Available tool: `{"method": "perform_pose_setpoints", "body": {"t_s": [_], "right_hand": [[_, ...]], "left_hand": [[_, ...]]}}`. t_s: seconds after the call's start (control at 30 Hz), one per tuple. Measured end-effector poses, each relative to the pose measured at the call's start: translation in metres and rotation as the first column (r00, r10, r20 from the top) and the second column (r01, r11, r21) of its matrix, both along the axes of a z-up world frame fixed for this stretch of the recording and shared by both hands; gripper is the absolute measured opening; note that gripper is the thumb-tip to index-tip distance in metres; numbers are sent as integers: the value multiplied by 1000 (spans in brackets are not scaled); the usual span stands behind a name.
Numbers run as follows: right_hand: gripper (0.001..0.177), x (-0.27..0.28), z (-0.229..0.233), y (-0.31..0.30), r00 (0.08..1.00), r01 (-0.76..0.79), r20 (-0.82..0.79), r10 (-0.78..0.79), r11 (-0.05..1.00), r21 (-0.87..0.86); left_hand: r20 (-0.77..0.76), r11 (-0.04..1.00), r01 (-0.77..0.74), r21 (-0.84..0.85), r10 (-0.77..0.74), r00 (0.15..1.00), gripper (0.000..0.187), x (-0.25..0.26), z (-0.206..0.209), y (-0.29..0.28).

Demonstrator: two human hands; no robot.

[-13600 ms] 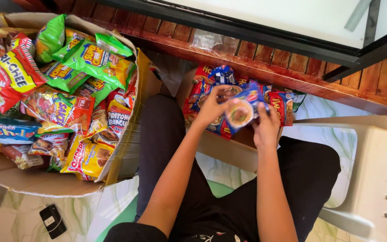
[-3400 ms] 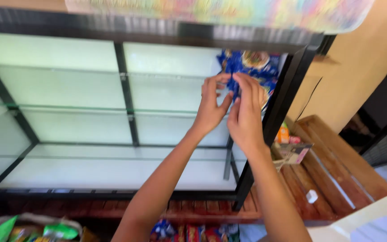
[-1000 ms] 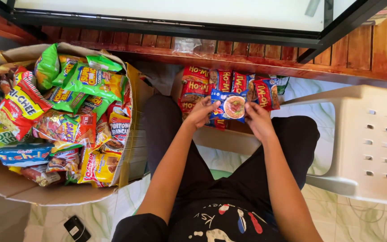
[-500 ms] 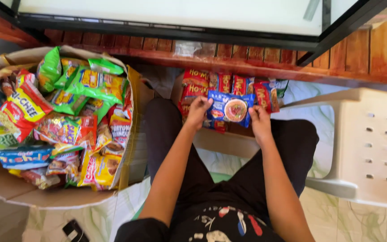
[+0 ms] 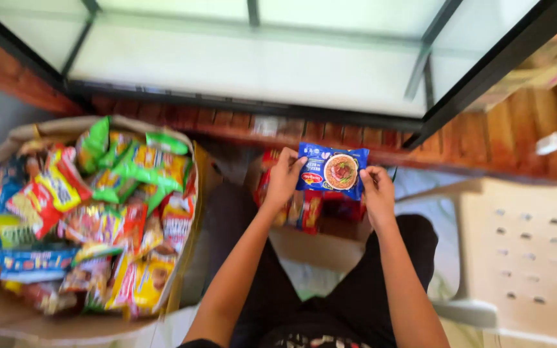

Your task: Stocking and organizing snack packets and instant noodles into a glass display case from boxes on the floor.

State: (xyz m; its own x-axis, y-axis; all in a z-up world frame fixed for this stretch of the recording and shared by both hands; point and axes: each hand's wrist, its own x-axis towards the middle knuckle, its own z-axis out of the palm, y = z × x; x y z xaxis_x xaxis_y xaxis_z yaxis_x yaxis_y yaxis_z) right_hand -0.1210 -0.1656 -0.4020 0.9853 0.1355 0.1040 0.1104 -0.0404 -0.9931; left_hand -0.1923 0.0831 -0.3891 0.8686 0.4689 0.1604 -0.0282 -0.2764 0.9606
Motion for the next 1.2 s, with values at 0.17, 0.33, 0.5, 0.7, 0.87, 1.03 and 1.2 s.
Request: {"method": "perform_pose_setpoints", "body": {"t_s": [0.17,0.33,0.5,0.7,0.87,1.03,1.2], "right_hand": [[20,4,126,21,992,-119,58,110,973,200],[56,-22,143,28,981,-194,51,187,951,240],[58,-43,144,23,912,-392,-89,401,915,97],[66,-54,203,48,866,-491,55,497,866,-91],[33,-54,188,66,958,-285,20,285,959,-14],[15,-57,183,68,973,-28,-204,104,938,345],[12,-55,171,71,936,-59,-276,218,870,489]], "left_hand": [[283,877,346,-333,-257,924,44,8,127,15],[166,791,293,-537,-241,956,45,-16,175,18],[384,937,296,-185,-208,899,26,1,135,43],[-73,758,579,300,-587,806,35,-25,246,32],[165,945,269,188,-300,939,41,-20,219,22],[355,942,246,-228,-155,922,63,-26,133,28],[224,803,309,-509,-224,949,61,-29,116,11]]}}
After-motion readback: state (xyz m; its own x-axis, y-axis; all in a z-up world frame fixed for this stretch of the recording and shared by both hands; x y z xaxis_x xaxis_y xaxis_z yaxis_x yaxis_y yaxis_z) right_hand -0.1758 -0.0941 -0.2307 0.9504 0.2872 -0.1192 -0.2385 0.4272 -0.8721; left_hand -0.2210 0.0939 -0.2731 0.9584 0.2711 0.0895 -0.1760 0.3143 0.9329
